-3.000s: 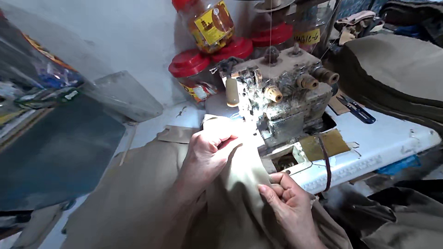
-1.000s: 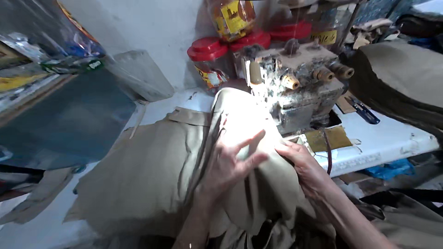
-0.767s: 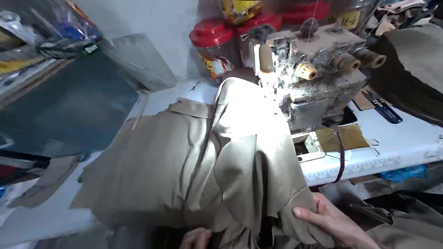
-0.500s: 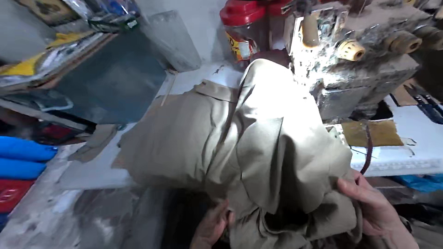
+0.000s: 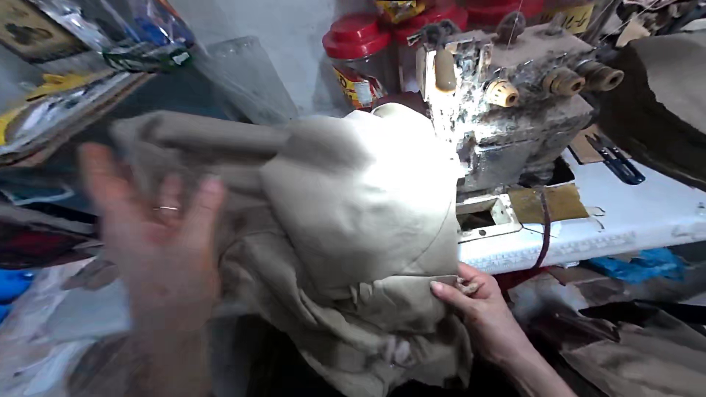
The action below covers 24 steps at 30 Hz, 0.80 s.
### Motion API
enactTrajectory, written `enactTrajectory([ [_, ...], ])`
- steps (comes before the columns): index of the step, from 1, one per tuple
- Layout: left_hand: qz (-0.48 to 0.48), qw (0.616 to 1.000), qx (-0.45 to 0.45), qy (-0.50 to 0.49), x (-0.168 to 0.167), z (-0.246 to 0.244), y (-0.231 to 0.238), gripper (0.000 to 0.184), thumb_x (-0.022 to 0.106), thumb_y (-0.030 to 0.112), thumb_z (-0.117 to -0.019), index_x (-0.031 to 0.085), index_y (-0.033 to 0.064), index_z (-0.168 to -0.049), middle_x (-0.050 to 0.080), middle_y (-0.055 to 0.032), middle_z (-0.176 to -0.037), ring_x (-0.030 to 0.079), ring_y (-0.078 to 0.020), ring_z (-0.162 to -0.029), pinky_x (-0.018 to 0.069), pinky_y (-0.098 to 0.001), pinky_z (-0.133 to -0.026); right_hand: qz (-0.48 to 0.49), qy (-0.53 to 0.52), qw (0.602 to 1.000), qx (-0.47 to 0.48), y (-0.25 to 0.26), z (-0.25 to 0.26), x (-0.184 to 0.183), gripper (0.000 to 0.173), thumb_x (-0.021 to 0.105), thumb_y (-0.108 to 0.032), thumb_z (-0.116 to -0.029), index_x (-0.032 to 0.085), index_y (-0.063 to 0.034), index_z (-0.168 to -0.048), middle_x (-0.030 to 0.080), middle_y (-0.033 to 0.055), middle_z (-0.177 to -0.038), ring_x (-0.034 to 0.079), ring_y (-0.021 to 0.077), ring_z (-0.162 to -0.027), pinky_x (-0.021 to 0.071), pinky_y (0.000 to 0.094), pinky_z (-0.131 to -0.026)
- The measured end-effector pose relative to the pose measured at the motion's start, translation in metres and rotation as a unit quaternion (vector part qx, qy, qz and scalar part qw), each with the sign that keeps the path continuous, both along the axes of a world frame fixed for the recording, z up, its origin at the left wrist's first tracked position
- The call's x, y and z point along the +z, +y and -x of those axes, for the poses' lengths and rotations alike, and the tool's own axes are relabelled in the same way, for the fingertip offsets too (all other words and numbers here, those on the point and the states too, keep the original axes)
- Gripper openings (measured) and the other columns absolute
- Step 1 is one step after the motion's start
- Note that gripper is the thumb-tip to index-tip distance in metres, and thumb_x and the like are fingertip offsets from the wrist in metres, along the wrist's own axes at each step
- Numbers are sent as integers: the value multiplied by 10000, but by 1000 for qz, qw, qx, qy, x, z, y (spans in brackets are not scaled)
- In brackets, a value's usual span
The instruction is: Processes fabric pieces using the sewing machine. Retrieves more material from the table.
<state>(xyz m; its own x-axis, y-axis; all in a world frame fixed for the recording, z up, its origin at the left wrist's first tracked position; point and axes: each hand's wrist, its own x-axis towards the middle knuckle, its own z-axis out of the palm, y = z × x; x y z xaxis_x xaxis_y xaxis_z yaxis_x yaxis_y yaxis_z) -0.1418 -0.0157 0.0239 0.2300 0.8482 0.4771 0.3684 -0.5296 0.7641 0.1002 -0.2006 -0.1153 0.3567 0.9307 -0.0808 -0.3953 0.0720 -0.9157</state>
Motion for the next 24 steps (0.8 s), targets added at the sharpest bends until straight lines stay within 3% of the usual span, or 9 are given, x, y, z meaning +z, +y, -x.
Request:
enactTrajectory([
  [1,-32,998,-25,46,-12,-23,-14,891,677,315,-978,123,80,-1635,296,-72,-1649,495,-112,-1383,480,-298,-1100,-2,-1,1000,-16,-3,3,0,150,670,-25,-932,700,10,-1075,740,83,-940,720,142,-864,616,327,-815],
  [3,-73,987,-91,112,-41,-76,-61,896,761,377,-892,299,33,-1579,374,-153,-1600,541,-201,-1332,524,-397,-1028,-14,-12,999,-32,-10,3,1,176,658,-18,-936,698,22,-1103,741,84,-967,720,137,-886,615,321,-829],
  [6,-98,970,-92,200,-93,-129,-102,586,728,192,-842,594,77,-1401,534,-174,-1466,588,-361,-1247,556,-524,-912,-36,-39,998,-31,-23,-2,10,160,618,-12,-956,709,18,-1085,744,57,-947,711,99,-862,608,290,-806],
  [9,-134,966,-59,211,-120,-128,-90,459,609,-50,-826,668,1,-1277,666,-216,-1241,666,-408,-1093,565,-553,-875,-73,-65,994,-50,-24,-5,11,154,610,5,-940,707,-2,-1059,737,3,-901,695,55,-806,596,251,-748],
  [12,-107,974,-98,171,-108,-104,-73,286,549,-58,-894,752,1,-1087,735,-136,-955,721,-246,-865,601,-416,-782,-74,-90,992,-53,-17,-7,18,165,623,-47,-973,684,12,-1114,739,19,-952,709,73,-854,608,262,-790],
  [16,44,984,-150,91,-58,-77,-57,227,526,100,-1017,709,46,-1139,710,20,-968,661,-10,-848,565,-225,-782,-33,-80,993,-82,-8,-15,24,153,559,-91,-1019,694,-20,-1021,719,15,-864,688,63,-783,587,252,-738],
  [18,23,984,-159,74,-31,-71,-48,231,511,160,-1037,681,67,-1163,700,73,-949,646,39,-818,557,-174,-744,-35,-15,995,-91,-15,-19,29,156,540,-72,-1022,685,-14,-1017,722,28,-853,696,76,-776,596,266,-744],
  [21,-122,974,-168,91,-10,-74,-46,256,544,260,-1032,714,69,-1031,627,95,-818,561,78,-693,479,-92,-623,-52,26,995,-81,-24,-20,28,164,537,-84,-1023,680,-9,-1052,720,39,-870,698,88,-787,601,272,-751],
  [24,-222,940,-188,176,-13,-83,-72,290,556,257,-1039,739,40,-977,629,-62,-770,580,-81,-669,483,-217,-608,-83,24,993,-84,-28,-13,20,186,544,-101,-1032,681,-5,-1112,733,23,-932,707,82,-832,610,280,-780],
])
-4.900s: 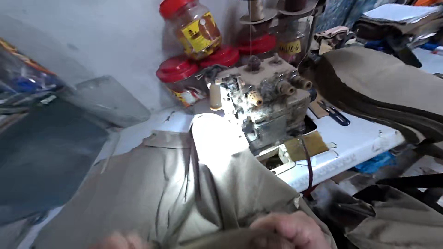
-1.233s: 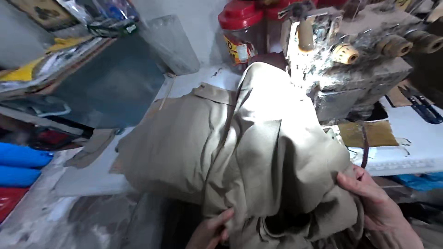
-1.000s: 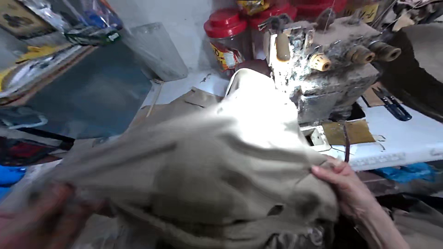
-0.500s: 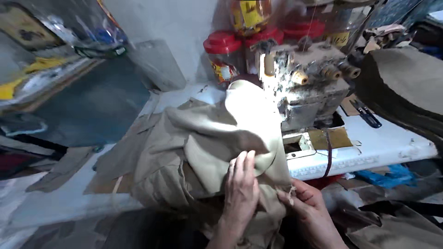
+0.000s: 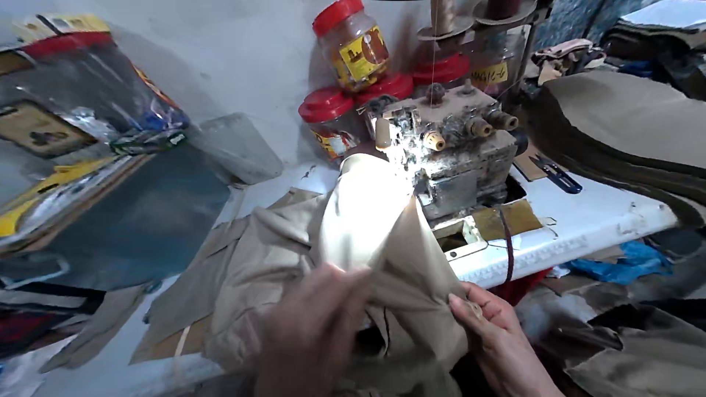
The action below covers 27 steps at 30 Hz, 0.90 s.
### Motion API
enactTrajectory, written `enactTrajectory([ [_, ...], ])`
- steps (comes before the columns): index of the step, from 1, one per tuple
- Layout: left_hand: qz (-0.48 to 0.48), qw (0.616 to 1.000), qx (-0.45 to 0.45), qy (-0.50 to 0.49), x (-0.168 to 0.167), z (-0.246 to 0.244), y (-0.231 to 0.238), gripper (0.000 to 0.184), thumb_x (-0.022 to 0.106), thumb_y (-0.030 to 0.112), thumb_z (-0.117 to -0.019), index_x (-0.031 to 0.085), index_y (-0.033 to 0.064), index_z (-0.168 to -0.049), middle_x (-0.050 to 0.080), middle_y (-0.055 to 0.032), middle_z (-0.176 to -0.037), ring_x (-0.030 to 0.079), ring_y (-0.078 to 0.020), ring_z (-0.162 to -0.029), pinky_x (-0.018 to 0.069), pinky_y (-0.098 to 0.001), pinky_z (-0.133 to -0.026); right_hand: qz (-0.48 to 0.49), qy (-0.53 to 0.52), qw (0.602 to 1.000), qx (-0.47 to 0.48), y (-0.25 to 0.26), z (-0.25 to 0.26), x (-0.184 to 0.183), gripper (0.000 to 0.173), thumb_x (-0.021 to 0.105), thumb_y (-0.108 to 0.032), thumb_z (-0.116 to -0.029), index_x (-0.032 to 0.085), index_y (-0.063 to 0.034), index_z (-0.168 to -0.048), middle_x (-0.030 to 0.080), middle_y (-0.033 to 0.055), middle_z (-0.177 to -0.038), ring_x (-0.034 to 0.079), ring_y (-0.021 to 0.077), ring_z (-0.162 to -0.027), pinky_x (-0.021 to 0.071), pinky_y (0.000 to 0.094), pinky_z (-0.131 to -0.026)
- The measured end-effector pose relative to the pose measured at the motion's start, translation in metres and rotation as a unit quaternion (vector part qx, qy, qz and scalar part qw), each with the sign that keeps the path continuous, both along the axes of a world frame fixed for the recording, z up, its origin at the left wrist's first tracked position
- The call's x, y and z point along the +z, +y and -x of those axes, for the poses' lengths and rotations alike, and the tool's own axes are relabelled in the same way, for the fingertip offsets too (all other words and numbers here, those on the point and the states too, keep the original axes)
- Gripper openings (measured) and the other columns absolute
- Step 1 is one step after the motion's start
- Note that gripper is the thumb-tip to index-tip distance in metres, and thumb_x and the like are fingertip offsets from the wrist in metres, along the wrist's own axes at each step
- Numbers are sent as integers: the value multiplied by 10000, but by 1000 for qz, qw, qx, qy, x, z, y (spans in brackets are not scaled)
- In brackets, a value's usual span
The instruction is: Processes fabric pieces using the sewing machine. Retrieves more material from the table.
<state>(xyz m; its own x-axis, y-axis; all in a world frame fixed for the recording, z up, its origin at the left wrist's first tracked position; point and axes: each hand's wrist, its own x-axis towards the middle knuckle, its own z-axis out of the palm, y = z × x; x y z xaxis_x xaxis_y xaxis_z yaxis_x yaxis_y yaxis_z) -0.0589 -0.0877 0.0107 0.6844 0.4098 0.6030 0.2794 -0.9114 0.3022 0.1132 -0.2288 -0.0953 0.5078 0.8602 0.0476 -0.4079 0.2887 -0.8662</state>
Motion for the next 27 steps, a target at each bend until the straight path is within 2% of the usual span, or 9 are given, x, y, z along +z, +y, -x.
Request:
enactTrajectory([
  [1,-15,999,-9,29,-6,-4,-13,268,574,251,-1038,755,53,-1023,661,-92,-782,622,-127,-681,512,-248,-614,-4,0,1000,-2,-2,1,-1,192,539,-101,-1036,678,-12,-1133,737,11,-956,709,76,-852,613,285,-794],
  [3,-41,998,-20,48,-28,-13,-29,240,618,245,-1024,765,58,-1057,629,-93,-736,598,-173,-630,475,-270,-556,-4,26,1000,-5,-1,1,-1,183,534,-74,-1034,682,-18,-1125,741,7,-955,710,75,-856,612,288,-796],
  [6,-69,996,-16,53,-50,-23,-29,233,639,241,-1011,772,55,-1057,608,-72,-700,563,-174,-586,438,-267,-520,28,77,997,-13,8,3,9,174,521,3,-1005,690,-23,-1039,747,-11,-893,713,58,-798,607,253,-755],
  [9,-99,994,-4,48,-46,-35,-14,200,645,217,-1007,768,65,-1046,602,-59,-703,553,-166,-588,423,-269,-512,20,61,998,0,28,-1,7,181,513,14,-1009,686,8,-1064,745,13,-900,713,66,-802,611,260,-761],
  [14,-119,990,47,66,-33,-58,-1,237,582,145,-1007,800,56,-976,670,-104,-727,596,-207,-553,436,-319,-479,-21,9,1000,9,47,-2,2,237,559,24,-992,638,81,-1208,745,62,-1031,716,88,-910,605,274,-849],
  [18,-165,980,83,71,-32,-75,7,230,574,133,-959,786,74,-891,569,-48,-653,491,-164,-451,331,-292,-375,-15,14,1000,16,49,-2,9,258,562,28,-993,622,104,-1233,749,104,-1044,731,114,-915,616,286,-853],
  [20,-164,978,99,82,-26,-84,6,229,564,119,-951,772,61,-874,546,-51,-648,477,-167,-440,315,-291,-369,-13,16,1000,15,49,-2,11,232,565,30,-990,635,94,-1201,753,94,-1008,733,107,-892,617,278,-836],
  [24,-120,977,140,112,-16,-104,-6,203,559,109,-913,710,53,-789,555,-76,-659,530,-219,-480,361,-338,-403,-26,5,999,37,45,-3,7,237,555,20,-998,630,90,-1211,748,71,-1017,723,90,-909,607,272,-850],
  [27,-45,992,97,65,-24,-113,-13,178,576,96,-928,729,41,-855,554,-60,-675,533,-175,-498,420,-299,-424,1,-52,998,30,32,-2,5,217,545,26,-983,656,25,-1170,742,-40,-951,697,5,-851,594,217,-783],
])
